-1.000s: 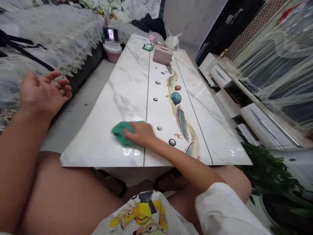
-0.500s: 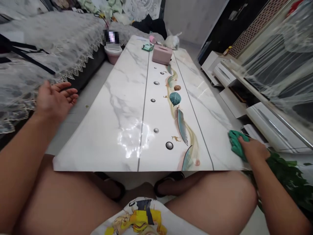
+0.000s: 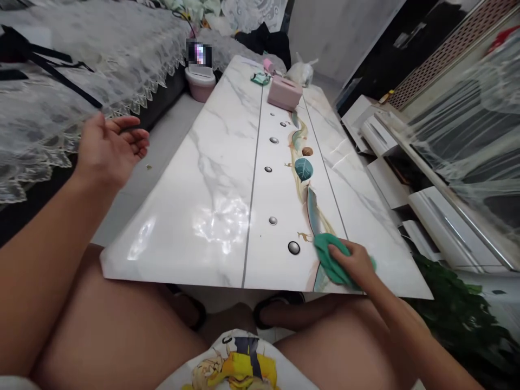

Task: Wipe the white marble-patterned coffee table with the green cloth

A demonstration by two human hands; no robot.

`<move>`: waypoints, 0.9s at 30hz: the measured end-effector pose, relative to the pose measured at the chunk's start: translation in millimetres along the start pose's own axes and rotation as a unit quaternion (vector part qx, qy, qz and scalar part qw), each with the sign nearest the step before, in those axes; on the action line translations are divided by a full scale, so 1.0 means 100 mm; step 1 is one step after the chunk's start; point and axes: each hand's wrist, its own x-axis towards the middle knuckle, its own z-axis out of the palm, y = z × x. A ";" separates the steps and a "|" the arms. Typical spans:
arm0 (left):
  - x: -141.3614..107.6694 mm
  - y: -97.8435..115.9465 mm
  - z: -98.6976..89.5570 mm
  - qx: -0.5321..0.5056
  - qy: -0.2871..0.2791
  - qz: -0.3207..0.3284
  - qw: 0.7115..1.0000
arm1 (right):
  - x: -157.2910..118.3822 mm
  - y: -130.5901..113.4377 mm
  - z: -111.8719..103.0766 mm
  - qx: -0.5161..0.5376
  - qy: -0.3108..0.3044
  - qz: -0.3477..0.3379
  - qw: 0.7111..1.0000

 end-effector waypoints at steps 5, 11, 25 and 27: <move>-0.06 0.16 -0.02 -0.055 0.040 0.063 0.996 | -0.28 -1.39 0.52 -0.009 -0.160 -0.217 0.963; 0.00 0.26 -0.05 -0.065 0.121 0.076 0.988 | -0.73 -2.98 1.35 -0.048 -0.261 -0.398 0.878; 0.16 0.15 -0.25 0.019 0.087 0.061 0.994 | -0.69 -3.05 1.34 -0.113 -0.216 -0.384 0.890; 0.23 0.08 -0.31 0.057 0.074 0.062 0.994 | -0.54 -2.53 1.05 -0.145 -0.163 -0.288 0.932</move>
